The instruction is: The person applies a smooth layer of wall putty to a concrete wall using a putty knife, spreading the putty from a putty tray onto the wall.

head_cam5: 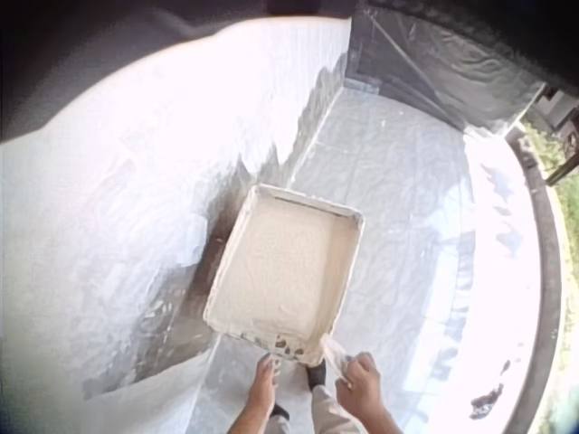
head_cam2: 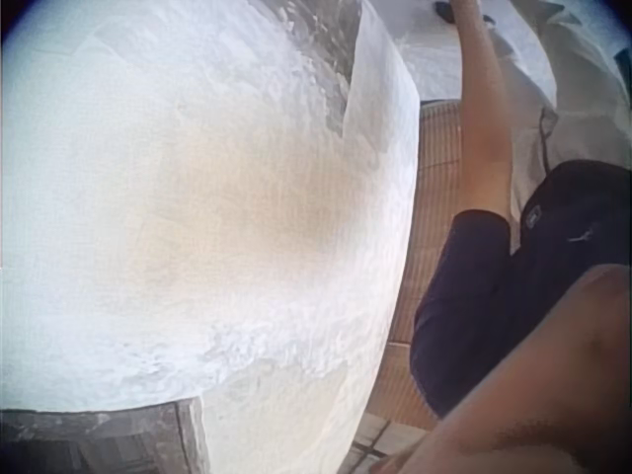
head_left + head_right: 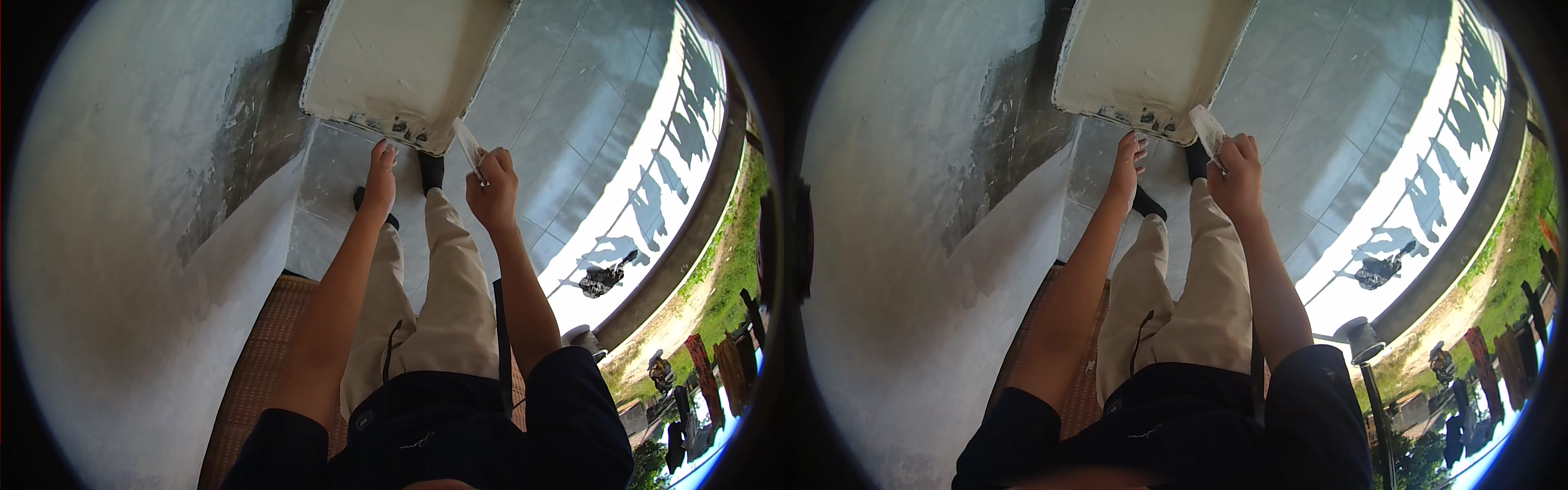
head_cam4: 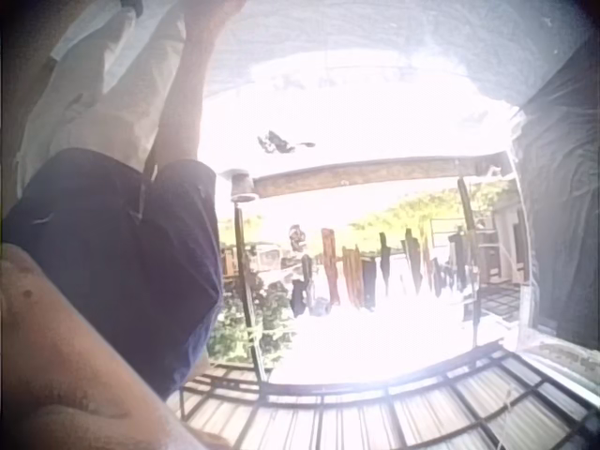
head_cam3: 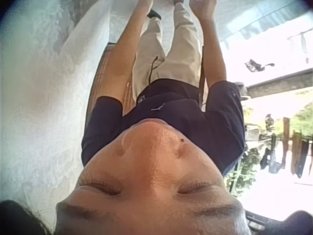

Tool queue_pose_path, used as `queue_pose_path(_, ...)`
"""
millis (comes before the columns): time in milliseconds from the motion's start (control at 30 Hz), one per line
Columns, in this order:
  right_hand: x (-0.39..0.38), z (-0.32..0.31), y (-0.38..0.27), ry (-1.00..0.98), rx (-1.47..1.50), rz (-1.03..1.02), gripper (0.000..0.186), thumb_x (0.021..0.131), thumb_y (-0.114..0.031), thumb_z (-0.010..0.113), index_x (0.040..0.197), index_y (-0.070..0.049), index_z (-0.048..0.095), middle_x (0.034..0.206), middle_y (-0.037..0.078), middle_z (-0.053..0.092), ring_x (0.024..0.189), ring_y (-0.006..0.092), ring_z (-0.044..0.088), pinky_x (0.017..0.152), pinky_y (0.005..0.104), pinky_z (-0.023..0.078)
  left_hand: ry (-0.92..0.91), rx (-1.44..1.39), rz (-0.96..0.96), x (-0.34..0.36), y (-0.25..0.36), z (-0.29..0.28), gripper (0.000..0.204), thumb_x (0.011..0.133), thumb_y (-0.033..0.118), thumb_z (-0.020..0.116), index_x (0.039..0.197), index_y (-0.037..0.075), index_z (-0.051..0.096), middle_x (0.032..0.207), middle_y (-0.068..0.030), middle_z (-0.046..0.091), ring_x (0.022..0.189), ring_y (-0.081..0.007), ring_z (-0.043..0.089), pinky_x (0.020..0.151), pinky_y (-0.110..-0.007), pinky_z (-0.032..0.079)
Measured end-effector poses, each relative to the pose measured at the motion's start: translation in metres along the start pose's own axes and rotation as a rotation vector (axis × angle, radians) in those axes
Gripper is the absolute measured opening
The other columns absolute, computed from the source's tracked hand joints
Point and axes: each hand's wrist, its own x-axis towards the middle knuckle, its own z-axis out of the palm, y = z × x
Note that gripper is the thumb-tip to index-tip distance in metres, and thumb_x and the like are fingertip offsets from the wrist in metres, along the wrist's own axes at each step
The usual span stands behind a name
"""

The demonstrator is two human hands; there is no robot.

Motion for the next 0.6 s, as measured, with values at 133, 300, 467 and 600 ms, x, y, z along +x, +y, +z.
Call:
queue_pose_path(133,0.002,0.029,0.021,0.012,-0.141,-0.301,0.028,0.06,0.008,0.065,0.084,-0.003,0.057,0.081,0.012,0.05,0.082,0.0347,0.051,0.083,0.0416,0.05,-0.003,-0.022,-0.027,-0.003,0.002,0.001,0.06,0.093,0.048,0.039,0.142,0.015,0.033,0.136,-0.0087,0.05,0.12,-0.0232,0.045,0.097,-0.042,0.033)
queue_pose_path(300,-0.003,0.053,0.043,-0.018,-0.324,-0.34,0.022,0.061,0.0,0.065,0.081,-0.006,0.057,0.083,0.01,0.051,0.086,0.032,0.052,0.097,0.0475,0.045,-0.006,-0.033,-0.031,-0.001,-0.001,-0.003,0.06,0.094,0.052,0.038,0.142,0.016,0.034,0.136,-0.009,0.049,0.121,-0.0233,0.045,0.098,-0.042,0.033)
queue_pose_path(467,-0.003,0.066,0.059,0.035,-0.428,-0.356,0.018,0.064,-0.005,0.063,0.08,-0.008,0.057,0.083,0.008,0.051,0.087,0.0295,0.052,0.101,0.0499,0.042,-0.037,-0.075,-0.018,0.004,-0.003,-0.004,0.061,0.095,0.052,0.038,0.142,0.014,0.034,0.137,-0.0084,0.049,0.121,-0.0225,0.045,0.098,-0.042,0.033)
queue_pose_path(600,-0.007,0.07,0.059,0.044,-0.446,-0.323,0.017,0.065,-0.005,0.063,0.08,-0.009,0.058,0.083,0.008,0.05,0.087,0.0293,0.052,0.101,0.0501,0.041,-0.041,-0.125,-0.002,0.008,-0.003,0.0,0.058,0.095,0.053,0.038,0.138,0.014,0.039,0.132,-0.0064,0.053,0.12,-0.0198,0.047,0.095,-0.04,0.035)
